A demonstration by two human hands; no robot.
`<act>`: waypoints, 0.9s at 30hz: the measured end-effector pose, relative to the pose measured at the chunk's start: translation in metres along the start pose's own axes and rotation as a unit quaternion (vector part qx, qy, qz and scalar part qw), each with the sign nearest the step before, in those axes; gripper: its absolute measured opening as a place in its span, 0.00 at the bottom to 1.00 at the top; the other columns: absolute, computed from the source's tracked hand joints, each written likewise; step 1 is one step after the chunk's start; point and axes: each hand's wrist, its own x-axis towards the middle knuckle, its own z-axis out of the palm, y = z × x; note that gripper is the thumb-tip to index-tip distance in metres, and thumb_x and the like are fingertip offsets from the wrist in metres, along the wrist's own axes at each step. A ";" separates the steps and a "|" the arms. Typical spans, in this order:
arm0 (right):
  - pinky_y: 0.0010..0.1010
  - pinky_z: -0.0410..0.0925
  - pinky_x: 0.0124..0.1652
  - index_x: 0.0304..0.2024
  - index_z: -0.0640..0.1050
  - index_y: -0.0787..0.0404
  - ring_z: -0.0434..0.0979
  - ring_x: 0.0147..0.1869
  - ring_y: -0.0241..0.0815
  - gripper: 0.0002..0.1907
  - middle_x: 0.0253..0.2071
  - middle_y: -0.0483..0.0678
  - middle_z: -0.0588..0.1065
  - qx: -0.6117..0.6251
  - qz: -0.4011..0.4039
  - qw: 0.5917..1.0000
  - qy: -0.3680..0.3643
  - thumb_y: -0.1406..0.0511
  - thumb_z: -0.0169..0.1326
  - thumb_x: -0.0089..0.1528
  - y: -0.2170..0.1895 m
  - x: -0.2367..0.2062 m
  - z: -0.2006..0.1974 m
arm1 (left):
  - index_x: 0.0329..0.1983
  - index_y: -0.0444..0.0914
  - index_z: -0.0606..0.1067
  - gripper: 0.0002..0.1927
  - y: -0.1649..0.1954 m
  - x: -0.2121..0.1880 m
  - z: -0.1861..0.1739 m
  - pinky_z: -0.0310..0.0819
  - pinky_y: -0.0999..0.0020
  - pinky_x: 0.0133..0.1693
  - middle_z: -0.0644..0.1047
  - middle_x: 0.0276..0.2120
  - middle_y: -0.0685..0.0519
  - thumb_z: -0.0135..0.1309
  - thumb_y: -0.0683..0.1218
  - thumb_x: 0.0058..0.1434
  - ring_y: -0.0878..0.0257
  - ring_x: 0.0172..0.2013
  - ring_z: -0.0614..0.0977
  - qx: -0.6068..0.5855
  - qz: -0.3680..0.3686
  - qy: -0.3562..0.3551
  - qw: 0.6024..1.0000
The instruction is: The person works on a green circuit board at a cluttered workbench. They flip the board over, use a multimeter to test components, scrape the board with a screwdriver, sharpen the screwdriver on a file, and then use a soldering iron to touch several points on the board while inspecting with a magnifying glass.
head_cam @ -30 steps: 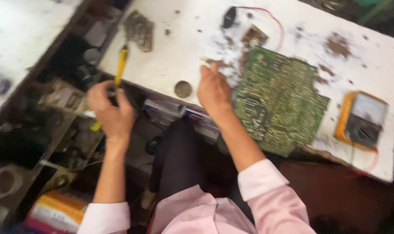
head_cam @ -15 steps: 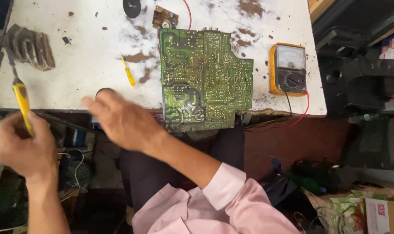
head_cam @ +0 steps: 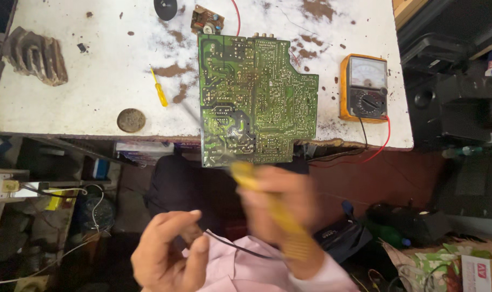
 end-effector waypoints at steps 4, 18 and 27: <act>0.38 0.71 0.31 0.39 0.73 0.66 0.75 0.32 0.47 0.04 0.33 0.55 0.75 0.020 -0.182 0.983 -0.029 0.72 0.57 0.67 -0.108 -0.049 -0.053 | 0.43 0.32 0.80 0.14 -0.019 0.019 0.003 0.71 0.72 0.26 0.76 0.25 0.52 0.67 0.41 0.55 0.65 0.22 0.78 -0.013 -0.078 -0.180 0.980; 0.49 0.68 0.36 0.34 0.79 0.69 0.70 0.33 0.52 0.21 0.32 0.57 0.76 -0.083 0.115 0.957 -0.254 0.60 0.47 0.74 -0.215 -0.074 -0.133 | 0.38 0.37 0.80 0.10 -0.087 -0.023 0.071 0.73 0.53 0.41 0.81 0.38 0.46 0.56 0.48 0.60 0.48 0.42 0.81 0.147 0.054 -0.567 0.809; 0.46 0.63 0.25 0.32 0.74 0.63 0.69 0.25 0.51 0.16 0.32 0.55 0.75 -0.008 -0.046 0.931 -0.362 0.63 0.44 0.72 -0.187 -0.044 -0.148 | 0.27 0.37 0.77 0.09 -0.104 0.007 0.064 0.75 0.56 0.35 0.79 0.28 0.49 0.57 0.47 0.60 0.50 0.33 0.82 0.232 0.018 -0.463 0.855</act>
